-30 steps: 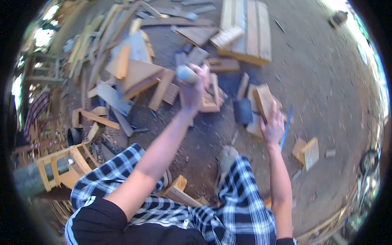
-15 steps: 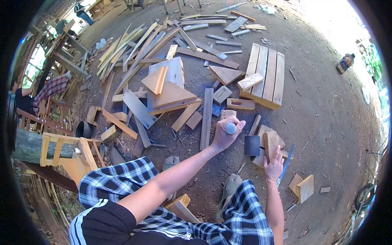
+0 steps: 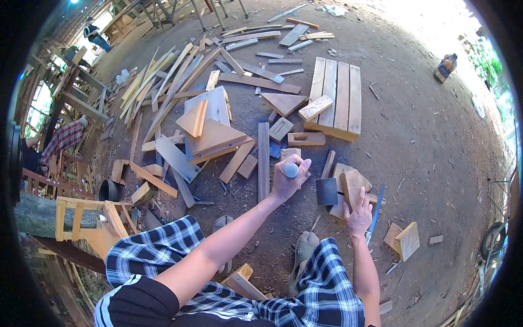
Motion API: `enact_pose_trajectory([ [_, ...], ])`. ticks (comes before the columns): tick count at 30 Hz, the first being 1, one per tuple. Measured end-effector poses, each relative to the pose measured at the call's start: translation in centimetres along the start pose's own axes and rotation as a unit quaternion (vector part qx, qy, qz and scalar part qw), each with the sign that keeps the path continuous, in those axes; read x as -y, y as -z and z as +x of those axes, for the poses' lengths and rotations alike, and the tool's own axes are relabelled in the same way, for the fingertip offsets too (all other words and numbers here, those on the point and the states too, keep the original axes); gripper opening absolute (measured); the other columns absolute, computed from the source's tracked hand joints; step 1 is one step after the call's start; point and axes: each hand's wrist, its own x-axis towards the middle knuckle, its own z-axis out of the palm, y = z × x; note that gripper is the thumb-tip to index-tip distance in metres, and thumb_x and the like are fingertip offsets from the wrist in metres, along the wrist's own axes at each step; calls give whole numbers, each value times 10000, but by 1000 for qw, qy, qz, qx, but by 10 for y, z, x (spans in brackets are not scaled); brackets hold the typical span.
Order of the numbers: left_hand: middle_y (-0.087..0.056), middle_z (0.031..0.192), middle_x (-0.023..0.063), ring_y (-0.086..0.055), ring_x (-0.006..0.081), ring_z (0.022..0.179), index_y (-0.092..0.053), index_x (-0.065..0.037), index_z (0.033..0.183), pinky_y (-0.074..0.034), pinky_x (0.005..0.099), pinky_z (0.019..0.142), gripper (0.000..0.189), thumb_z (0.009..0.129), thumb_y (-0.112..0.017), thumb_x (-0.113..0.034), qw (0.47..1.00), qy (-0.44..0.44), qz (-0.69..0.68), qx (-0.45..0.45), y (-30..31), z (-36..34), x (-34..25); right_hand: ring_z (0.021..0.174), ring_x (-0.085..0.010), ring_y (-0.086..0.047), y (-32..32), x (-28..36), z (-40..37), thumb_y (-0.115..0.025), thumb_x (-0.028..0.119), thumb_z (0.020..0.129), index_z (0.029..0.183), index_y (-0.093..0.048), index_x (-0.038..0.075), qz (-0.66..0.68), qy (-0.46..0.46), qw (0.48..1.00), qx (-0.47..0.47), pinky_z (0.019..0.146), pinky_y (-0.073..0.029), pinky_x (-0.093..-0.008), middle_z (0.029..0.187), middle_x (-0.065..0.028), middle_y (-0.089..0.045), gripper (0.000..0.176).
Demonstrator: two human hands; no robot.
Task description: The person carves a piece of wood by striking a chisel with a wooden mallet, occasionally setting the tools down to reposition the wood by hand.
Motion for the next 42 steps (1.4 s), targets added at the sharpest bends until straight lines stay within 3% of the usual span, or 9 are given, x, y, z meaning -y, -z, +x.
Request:
enact_pose_trajectory([
  [11, -539, 658, -33, -501, 36, 663, -543, -54, 671, -432, 231, 598, 246, 882, -657, -107, 995, 63, -70, -10, 12, 14, 4, 925, -333, -553, -13, -6, 2, -711, 359, 739, 1357, -366, 62, -11, -34, 999, 28, 768, -484, -419, 1072, -148, -553, 767],
  [12, -549, 663, -27, -509, 34, 671, -548, -66, 674, -450, 230, 608, 229, 879, -650, -80, 979, 152, -138, 16, 19, 19, -17, 924, -336, -555, -13, -4, 2, -707, 364, 744, 1353, -369, 59, -4, -30, 999, 25, 767, -486, -417, 1068, -147, -556, 759],
  [14, -564, 626, -14, -518, 42, 608, -540, -80, 671, -453, 232, 575, 245, 888, -648, -114, 979, 161, -121, 20, 20, 31, 3, 919, -340, -557, -14, -6, 1, -702, 369, 751, 1336, -382, 58, -2, -17, 1000, 4, 765, -486, -414, 1052, -147, -561, 735],
  [21, -583, 620, 6, -557, 72, 571, -561, -78, 695, -434, 226, 574, 237, 910, -627, -152, 979, 135, -142, -53, 35, 46, 10, 901, -337, -555, -14, -4, 4, -697, 368, 768, 1288, -407, 48, 22, -7, 1000, -19, 775, -475, -408, 1015, -154, -557, 675],
  [32, -589, 647, -12, -557, 46, 590, -585, -68, 734, -445, 194, 547, 190, 873, -685, -151, 977, 163, -139, -9, 22, 39, -1, 935, -337, -553, -6, 2, 5, -690, 362, 774, 1317, -395, 68, 14, -27, 1000, -2, 802, -470, -412, 1048, -153, -554, 685],
  [33, -589, 647, -12, -557, 46, 590, -585, -68, 734, -445, 194, 547, 190, 873, -685, -151, 978, 157, -135, -15, 20, 37, -4, 935, -337, -553, -7, 1, 3, -690, 362, 774, 1317, -395, 68, 18, -20, 1000, -5, 802, -470, -412, 1048, -153, -554, 685],
  [35, -598, 632, -13, -569, 38, 585, -592, -69, 720, -437, 194, 505, 201, 864, -697, -161, 1000, 3, -4, 14, 18, 37, -9, 956, -345, -547, -13, -1, 2, -687, 355, 777, 1319, -395, 65, 13, -29, 999, -5, 811, -466, -420, 1065, -156, -553, 681],
  [37, -583, 585, -29, -551, 27, 553, -587, -67, 685, -429, 200, 476, 233, 868, -691, -165, 993, 65, -18, 99, 16, 36, 8, 963, -351, -544, -16, -3, 2, -688, 363, 777, 1326, -390, 61, 21, -19, 1000, -9, 815, -463, -426, 1080, -163, -549, 695],
  [42, -556, 552, -37, -521, 20, 513, -562, -71, 626, -407, 213, 446, 294, 871, -688, -172, 998, 19, -13, 57, 8, 39, -1, 951, -345, -552, -15, -4, 6, -706, 379, 760, 1340, -379, 60, 12, -13, 1000, -16, 805, -472, -415, 1085, -165, -548, 739],
])
